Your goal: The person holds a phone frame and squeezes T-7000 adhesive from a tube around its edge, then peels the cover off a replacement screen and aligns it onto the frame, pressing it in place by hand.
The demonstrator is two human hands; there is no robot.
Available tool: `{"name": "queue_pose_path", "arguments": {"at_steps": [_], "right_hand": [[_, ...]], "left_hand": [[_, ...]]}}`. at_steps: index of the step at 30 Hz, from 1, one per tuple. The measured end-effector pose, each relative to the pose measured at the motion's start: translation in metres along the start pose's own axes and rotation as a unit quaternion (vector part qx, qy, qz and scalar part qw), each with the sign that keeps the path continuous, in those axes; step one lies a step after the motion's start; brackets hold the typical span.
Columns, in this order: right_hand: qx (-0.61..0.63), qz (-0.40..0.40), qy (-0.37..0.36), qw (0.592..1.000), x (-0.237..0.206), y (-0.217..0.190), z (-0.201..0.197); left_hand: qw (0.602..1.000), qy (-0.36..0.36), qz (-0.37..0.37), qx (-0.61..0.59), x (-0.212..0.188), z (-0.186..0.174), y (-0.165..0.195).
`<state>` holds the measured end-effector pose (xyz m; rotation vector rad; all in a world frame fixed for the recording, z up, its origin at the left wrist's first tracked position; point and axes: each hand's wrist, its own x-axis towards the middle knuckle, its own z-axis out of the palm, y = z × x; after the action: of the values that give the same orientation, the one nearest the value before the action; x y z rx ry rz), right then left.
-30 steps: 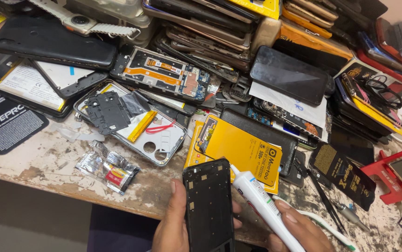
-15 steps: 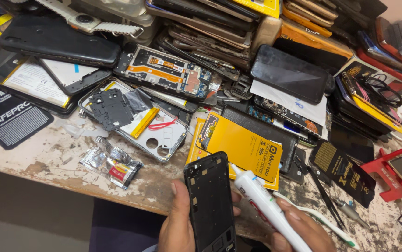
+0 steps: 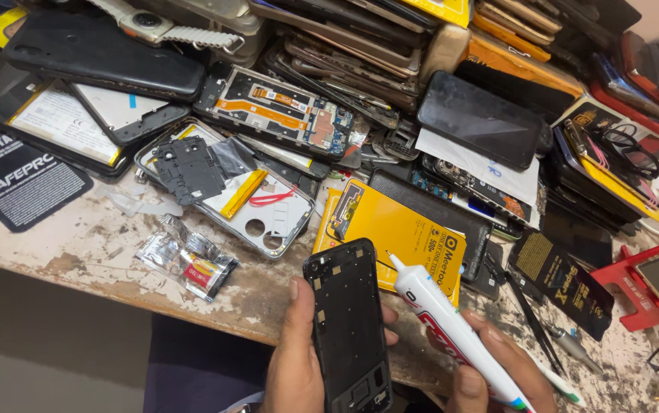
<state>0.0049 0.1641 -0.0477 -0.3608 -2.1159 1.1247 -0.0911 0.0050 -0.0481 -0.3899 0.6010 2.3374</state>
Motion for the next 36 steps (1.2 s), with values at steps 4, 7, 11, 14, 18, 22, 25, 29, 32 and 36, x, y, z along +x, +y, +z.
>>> {"name": "queue_pose_path", "arguments": {"at_steps": [4,7,11,14,18,22,25,29,32,36], "right_hand": [[0.012,0.004,0.002,1.000,-0.006,0.001,0.004],[0.003,-0.003,-0.018,1.000,-0.007,0.003,0.004],[-0.014,-0.046,-0.048,0.998,-0.008,0.005,0.003],[-0.028,-0.061,-0.059,0.996,-0.008,0.007,0.001],[-0.023,-0.074,-0.072,0.994,-0.007,0.012,0.000],[-0.013,-0.077,-0.076,0.994,-0.007,0.016,0.000],[-0.019,-0.080,-0.077,0.994,-0.007,0.015,-0.002],[-0.027,-0.072,-0.075,0.994,-0.009,0.013,-0.003],[-0.035,-0.061,-0.067,0.995,-0.010,0.010,-0.003],[-0.047,-0.067,-0.072,0.994,-0.011,0.008,-0.003]], "left_hand": [[1.000,-0.007,0.016,0.003,-0.003,-0.002,0.000],[0.999,-0.003,0.035,0.006,-0.004,-0.002,-0.002],[0.999,0.026,0.032,-0.002,-0.006,-0.001,-0.006],[0.999,0.032,0.041,0.003,-0.007,-0.001,-0.007],[0.999,0.023,0.031,-0.009,-0.007,-0.001,-0.006],[0.999,0.043,0.010,-0.026,-0.008,-0.001,-0.006],[0.998,0.054,-0.001,-0.028,-0.007,-0.001,-0.007],[0.999,0.040,-0.009,-0.017,-0.007,-0.004,-0.006],[0.999,0.034,-0.010,-0.005,-0.007,-0.004,-0.007],[0.999,0.030,-0.012,-0.009,-0.008,-0.006,-0.008]]}}
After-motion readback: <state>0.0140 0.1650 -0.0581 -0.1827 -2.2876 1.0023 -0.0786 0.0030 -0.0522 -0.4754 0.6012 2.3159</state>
